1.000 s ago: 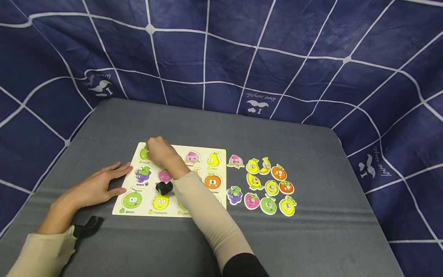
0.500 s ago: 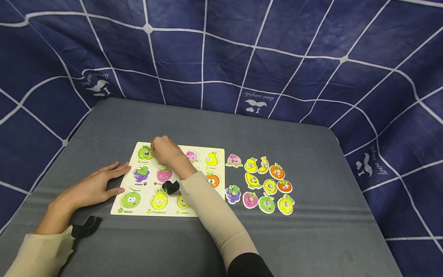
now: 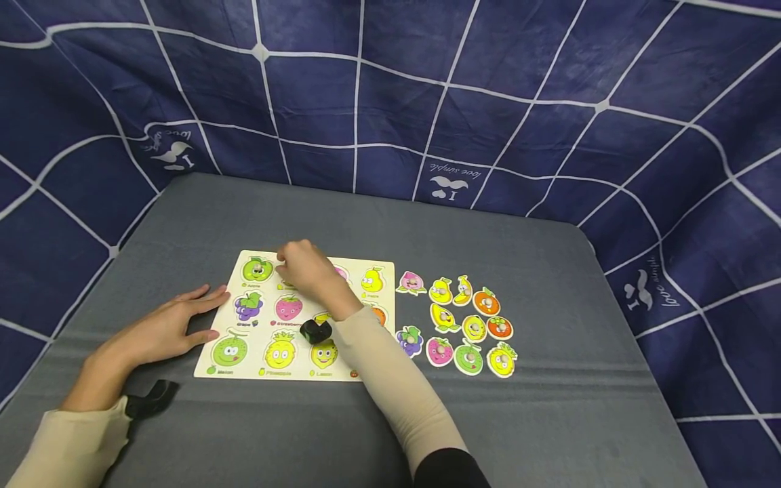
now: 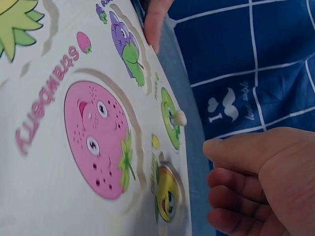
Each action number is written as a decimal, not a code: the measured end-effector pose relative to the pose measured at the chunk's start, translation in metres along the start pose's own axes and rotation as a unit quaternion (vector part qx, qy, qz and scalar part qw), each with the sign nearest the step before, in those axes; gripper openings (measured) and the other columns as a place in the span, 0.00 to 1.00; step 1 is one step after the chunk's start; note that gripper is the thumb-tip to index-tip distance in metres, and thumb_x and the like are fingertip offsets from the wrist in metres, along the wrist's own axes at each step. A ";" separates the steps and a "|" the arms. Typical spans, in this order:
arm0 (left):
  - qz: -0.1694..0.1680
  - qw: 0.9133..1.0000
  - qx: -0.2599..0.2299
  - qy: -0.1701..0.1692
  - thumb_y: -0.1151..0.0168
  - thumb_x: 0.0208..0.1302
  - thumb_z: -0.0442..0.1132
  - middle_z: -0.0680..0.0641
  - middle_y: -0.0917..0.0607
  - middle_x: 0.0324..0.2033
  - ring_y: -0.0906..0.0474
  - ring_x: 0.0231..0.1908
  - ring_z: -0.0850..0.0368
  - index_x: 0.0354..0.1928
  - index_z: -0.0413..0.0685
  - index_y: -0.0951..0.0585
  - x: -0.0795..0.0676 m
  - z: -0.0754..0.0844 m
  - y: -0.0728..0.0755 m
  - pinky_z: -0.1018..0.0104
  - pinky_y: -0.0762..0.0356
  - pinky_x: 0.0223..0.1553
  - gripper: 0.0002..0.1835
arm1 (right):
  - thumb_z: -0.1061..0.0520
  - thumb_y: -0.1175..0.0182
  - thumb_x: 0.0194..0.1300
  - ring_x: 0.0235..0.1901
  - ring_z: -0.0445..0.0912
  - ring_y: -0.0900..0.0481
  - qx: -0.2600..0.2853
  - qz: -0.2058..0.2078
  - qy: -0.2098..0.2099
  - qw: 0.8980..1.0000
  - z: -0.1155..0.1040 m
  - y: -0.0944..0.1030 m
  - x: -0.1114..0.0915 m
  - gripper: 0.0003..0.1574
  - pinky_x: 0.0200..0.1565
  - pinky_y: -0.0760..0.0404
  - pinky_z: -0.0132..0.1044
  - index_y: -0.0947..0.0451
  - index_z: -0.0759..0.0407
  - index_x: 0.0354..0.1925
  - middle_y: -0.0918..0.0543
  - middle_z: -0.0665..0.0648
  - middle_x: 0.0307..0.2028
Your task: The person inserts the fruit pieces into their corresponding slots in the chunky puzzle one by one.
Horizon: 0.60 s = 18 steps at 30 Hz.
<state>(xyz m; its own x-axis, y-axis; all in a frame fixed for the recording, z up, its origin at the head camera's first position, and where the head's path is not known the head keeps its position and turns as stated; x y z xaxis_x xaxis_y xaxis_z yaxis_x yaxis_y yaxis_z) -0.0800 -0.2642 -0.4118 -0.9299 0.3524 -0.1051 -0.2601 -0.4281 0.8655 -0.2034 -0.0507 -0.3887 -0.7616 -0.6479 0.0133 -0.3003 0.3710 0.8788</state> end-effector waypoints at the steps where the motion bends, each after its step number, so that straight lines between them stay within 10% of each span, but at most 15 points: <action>1: -0.001 1.000 0.000 0.001 0.28 0.58 0.37 0.33 0.33 0.69 0.44 0.69 0.27 0.69 0.34 0.32 0.000 0.000 0.000 0.25 0.49 0.61 0.38 | 0.59 0.39 0.68 0.25 0.40 0.30 -0.001 0.002 0.001 1.000 0.001 0.001 -0.001 0.13 0.33 0.30 0.26 0.15 0.63 0.48 0.23 0.52 0.24; 18: -0.003 1.000 -0.003 -0.002 0.28 0.57 0.37 0.33 0.34 0.69 0.45 0.69 0.27 0.69 0.34 0.32 -0.001 0.000 0.000 0.25 0.49 0.61 0.39 | 0.58 0.37 0.67 0.25 0.42 0.28 -0.013 0.040 0.032 0.999 0.016 0.017 -0.027 0.13 0.27 0.32 0.26 0.15 0.65 0.45 0.21 0.56 0.29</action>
<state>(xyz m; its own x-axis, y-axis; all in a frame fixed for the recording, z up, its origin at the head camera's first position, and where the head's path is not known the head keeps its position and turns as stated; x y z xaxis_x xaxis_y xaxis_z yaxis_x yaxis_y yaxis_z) -0.0793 -0.2650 -0.4114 -0.9275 0.3579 -0.1076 -0.2665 -0.4314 0.8619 -0.1973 -0.0165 -0.3819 -0.7442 -0.6583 0.1131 -0.2248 0.4063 0.8856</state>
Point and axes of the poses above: each hand's wrist, its own x-axis towards the middle knuckle, its own y-axis out of the back of the hand, z = x × y, the point moved 2 cm from there along x, towards the middle knuckle
